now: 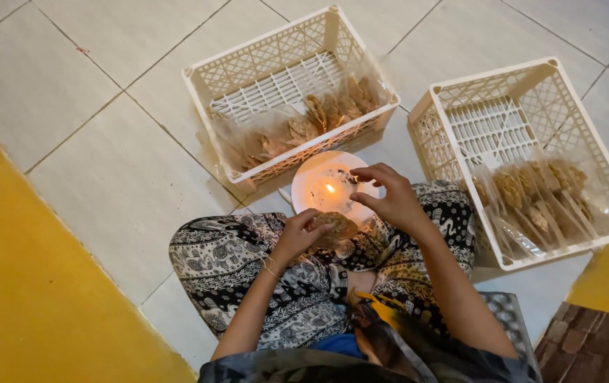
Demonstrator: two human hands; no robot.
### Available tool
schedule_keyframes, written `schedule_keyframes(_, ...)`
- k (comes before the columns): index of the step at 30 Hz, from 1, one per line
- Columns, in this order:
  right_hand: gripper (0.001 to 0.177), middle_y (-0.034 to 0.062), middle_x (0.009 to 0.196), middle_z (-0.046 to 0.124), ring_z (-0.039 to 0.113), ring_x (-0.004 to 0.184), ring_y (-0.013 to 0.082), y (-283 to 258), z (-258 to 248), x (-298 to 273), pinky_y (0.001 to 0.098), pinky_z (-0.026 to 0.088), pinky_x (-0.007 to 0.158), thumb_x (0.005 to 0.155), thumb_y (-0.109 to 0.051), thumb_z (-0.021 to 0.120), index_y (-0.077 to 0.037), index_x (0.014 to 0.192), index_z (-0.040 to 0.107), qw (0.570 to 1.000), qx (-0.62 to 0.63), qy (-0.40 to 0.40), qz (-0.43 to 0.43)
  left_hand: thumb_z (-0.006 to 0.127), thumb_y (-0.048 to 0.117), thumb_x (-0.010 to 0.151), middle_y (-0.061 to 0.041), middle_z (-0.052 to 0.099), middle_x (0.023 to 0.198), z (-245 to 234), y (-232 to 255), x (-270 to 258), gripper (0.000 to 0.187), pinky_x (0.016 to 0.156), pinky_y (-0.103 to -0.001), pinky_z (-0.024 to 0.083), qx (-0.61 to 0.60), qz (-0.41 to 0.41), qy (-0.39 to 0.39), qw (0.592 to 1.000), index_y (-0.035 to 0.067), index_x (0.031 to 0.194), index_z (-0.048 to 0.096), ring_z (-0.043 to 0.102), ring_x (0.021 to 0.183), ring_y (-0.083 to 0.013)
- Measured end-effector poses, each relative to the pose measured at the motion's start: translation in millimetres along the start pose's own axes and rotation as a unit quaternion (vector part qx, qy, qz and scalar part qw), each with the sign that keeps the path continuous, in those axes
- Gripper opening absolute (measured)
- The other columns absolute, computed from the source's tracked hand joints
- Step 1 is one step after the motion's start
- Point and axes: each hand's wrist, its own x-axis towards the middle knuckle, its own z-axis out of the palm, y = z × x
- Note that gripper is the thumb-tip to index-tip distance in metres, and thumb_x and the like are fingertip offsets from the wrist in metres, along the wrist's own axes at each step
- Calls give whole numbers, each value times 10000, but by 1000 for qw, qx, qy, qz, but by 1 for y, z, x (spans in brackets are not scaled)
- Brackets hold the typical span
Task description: Sealing plastic bags containing snacks using a candle flame and organizing them into crates.
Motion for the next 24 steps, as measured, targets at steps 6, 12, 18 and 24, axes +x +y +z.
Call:
schedule_keyframes(6, 94, 106, 812, 746, 723, 857, 264, 20, 5, -1, 391, 575, 845, 873, -35, 826, -76, 957, 818, 998, 47, 34, 15, 835, 248, 855, -110, 643, 802, 2, -32, 2, 294, 785, -387, 547, 41, -3, -16, 999, 99, 1096, 754, 618, 785, -233)
schedule_keyframes(12, 65, 91, 855, 755, 719, 868, 238, 56, -18, -6, 425, 561, 837, 980, -48, 749, -94, 1001, 789, 993, 65, 86, 48, 829, 294, 859, -40, 626, 767, 4, -28, 3, 293, 749, -343, 528, 36, -67, -15, 997, 143, 1100, 756, 591, 763, -167)
schedule_keyframes(18, 312, 83, 768, 677, 676, 822, 215, 109, -6, -25, 375, 510, 704, 1168, -187, 486, -110, 915, 652, 978, 146, 87, 121, 864, 332, 815, -91, 646, 786, 10, -64, 14, 381, 761, -359, 531, 58, -93, -17, 994, 172, 1136, 733, 610, 791, -208)
schedule_keyframes(24, 370, 209, 1301, 583, 572, 1292, 387, 106, 17, -40, 502, 494, 1028, 963, -32, 658, -43, 1300, 505, 924, 344, -4, 167, 842, 364, 839, -45, 647, 763, 11, -84, 18, 315, 732, -315, 509, 33, -115, -13, 993, 212, 1081, 711, 616, 784, -175)
